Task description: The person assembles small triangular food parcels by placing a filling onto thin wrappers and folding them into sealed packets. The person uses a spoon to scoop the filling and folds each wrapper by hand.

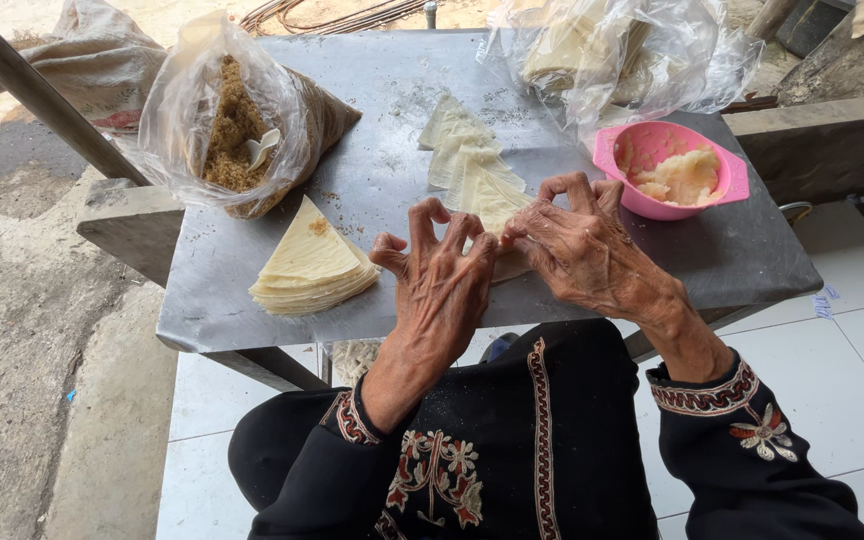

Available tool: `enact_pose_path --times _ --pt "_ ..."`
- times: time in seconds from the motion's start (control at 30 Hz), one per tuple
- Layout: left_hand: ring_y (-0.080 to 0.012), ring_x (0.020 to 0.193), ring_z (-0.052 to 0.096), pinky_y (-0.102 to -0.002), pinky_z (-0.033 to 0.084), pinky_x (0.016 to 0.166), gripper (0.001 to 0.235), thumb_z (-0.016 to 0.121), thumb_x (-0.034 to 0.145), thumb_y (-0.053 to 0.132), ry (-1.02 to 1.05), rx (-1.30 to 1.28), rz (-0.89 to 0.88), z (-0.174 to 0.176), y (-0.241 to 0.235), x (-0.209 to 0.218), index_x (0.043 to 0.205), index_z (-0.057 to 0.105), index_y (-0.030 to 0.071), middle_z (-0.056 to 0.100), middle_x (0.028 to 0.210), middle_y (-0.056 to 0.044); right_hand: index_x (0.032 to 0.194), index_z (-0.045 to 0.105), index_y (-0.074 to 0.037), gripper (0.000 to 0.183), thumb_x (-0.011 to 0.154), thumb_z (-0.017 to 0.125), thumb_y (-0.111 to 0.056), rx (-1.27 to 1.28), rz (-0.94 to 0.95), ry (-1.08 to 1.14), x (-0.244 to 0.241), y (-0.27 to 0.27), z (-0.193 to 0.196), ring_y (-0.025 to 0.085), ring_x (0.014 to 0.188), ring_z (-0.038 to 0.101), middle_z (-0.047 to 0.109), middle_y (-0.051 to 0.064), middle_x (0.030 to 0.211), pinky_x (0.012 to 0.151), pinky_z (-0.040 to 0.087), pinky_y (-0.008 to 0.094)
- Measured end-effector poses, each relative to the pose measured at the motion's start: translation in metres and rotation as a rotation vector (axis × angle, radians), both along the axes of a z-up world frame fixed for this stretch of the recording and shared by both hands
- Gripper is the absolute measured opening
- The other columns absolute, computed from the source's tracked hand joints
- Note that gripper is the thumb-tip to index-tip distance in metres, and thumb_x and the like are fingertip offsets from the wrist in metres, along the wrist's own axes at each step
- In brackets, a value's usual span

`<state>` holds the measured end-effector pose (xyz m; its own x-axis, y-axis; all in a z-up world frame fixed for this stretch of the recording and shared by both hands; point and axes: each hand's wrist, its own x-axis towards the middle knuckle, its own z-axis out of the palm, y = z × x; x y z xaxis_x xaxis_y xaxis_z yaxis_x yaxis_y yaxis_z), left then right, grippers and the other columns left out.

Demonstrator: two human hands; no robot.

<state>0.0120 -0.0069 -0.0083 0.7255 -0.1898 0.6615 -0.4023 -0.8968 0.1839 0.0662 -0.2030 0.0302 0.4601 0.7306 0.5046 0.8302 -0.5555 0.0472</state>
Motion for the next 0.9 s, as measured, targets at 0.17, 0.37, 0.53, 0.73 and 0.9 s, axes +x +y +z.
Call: enact_pose_path --times 0.17,0.37,0.53,0.73,0.9 --pt "-0.0285 0.123 0.038 -0.054 0.023 0.083 0.017 0.071 0.083 0.014 -0.029 -0.028 0.017 0.002 -0.001 -0.001 0.1 0.072 0.015 0.059 0.122 0.001 0.111 0.072 -0.01 0.025 0.088 0.077 -0.019 0.019 -0.019 -0.094 -0.003 0.003 -0.002 0.028 0.115 0.052 0.073 0.001 0.114 0.1 0.03 0.048" --pt "-0.0287 0.127 0.035 -0.054 0.023 0.083 0.021 0.071 0.077 0.01 -0.052 -0.048 0.005 0.005 0.0 -0.004 0.098 0.073 0.016 0.054 0.13 0.003 0.11 0.073 -0.012 0.02 0.09 0.075 -0.016 0.027 -0.007 -0.087 0.002 0.006 -0.002 0.026 0.113 0.051 0.075 -0.001 0.111 0.1 0.03 0.047" --pt "-0.0285 0.13 0.034 -0.054 0.023 0.085 0.031 0.071 0.07 0.007 -0.037 -0.005 0.018 0.005 0.001 -0.005 0.1 0.074 0.016 0.053 0.134 0.004 0.107 0.076 -0.012 0.015 0.092 0.075 -0.015 0.035 -0.014 -0.058 0.001 0.006 -0.004 0.024 0.113 0.052 0.075 -0.005 0.107 0.095 0.03 0.047" --pt "-0.0291 0.13 0.034 -0.054 0.023 0.085 0.047 0.072 0.061 0.001 -0.035 0.027 0.061 0.007 0.004 -0.008 0.105 0.075 0.017 0.05 0.137 0.003 0.11 0.075 -0.015 0.016 0.095 0.074 -0.016 0.067 -0.001 -0.131 0.001 0.008 -0.005 0.028 0.116 0.046 0.073 -0.002 0.12 0.103 0.032 0.043" --pt "-0.0276 0.133 0.033 -0.052 0.023 0.087 0.056 0.074 0.061 0.0 -0.115 0.061 0.063 0.013 0.008 -0.013 0.113 0.074 0.019 0.048 0.139 0.004 0.111 0.076 -0.014 0.016 0.096 0.074 -0.02 0.033 -0.005 -0.141 0.007 0.013 -0.002 0.024 0.113 0.049 0.075 -0.005 0.111 0.097 0.027 0.047"
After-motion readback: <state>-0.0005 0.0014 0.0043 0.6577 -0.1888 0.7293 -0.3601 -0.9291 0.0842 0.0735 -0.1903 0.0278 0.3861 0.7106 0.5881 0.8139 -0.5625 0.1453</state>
